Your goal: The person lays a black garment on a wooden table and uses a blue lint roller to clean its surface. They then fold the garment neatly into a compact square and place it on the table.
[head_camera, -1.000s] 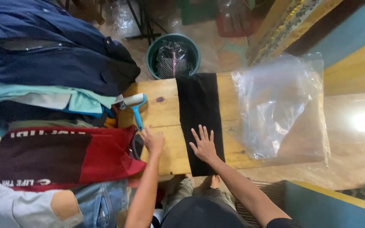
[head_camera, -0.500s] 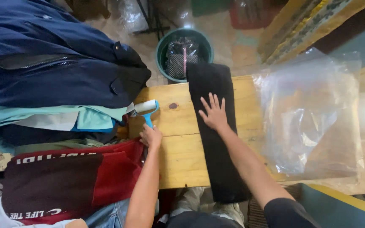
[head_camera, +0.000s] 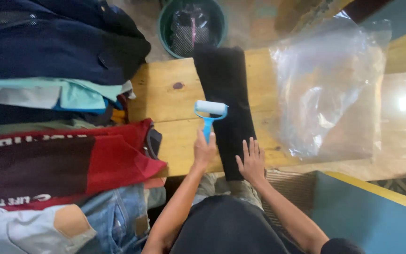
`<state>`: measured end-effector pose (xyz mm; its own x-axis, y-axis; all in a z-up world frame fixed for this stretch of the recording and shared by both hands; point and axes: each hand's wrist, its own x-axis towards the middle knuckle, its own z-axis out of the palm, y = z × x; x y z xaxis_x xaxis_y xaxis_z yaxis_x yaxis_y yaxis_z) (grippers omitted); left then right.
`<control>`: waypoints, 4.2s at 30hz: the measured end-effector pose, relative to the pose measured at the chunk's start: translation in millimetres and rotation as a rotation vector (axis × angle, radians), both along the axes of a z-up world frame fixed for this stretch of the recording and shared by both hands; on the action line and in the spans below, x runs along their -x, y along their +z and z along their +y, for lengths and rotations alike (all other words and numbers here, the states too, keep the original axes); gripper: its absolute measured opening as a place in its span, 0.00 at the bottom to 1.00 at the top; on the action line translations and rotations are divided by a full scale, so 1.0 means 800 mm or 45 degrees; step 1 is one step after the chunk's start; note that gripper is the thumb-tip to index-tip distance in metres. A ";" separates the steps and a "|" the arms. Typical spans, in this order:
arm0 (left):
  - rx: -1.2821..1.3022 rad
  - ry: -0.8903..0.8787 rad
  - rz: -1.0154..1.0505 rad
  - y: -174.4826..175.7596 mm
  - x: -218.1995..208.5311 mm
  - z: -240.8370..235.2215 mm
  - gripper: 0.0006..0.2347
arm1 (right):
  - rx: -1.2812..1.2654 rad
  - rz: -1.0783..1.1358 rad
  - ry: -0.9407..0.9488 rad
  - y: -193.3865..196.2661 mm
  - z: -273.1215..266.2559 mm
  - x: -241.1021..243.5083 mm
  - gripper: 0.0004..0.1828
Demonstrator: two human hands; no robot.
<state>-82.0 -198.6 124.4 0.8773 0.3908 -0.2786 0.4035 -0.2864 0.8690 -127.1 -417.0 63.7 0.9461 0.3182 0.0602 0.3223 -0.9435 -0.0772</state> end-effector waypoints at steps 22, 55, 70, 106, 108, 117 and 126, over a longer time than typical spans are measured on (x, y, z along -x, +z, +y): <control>0.032 0.191 0.061 0.011 0.116 -0.077 0.16 | -0.243 0.523 -0.503 -0.003 -0.053 0.024 0.38; 0.163 0.244 0.065 0.029 0.149 -0.089 0.17 | -0.809 0.706 -0.394 0.042 -0.057 0.031 0.12; 0.113 0.046 0.191 0.011 0.131 -0.131 0.20 | -0.802 0.666 -0.443 0.031 -0.095 0.047 0.20; 0.229 0.152 0.142 -0.004 0.123 -0.196 0.15 | -0.843 0.831 -0.732 -0.008 -0.119 0.051 0.19; 0.246 0.086 0.120 0.002 0.125 -0.202 0.17 | -0.990 0.862 -0.782 -0.057 -0.124 0.056 0.15; 0.233 0.042 0.086 0.003 0.129 -0.200 0.15 | -1.178 1.030 -0.784 -0.059 -0.135 0.059 0.21; 0.234 -0.006 0.089 0.016 0.123 -0.193 0.16 | -0.700 1.085 -0.595 0.010 -0.135 0.054 0.26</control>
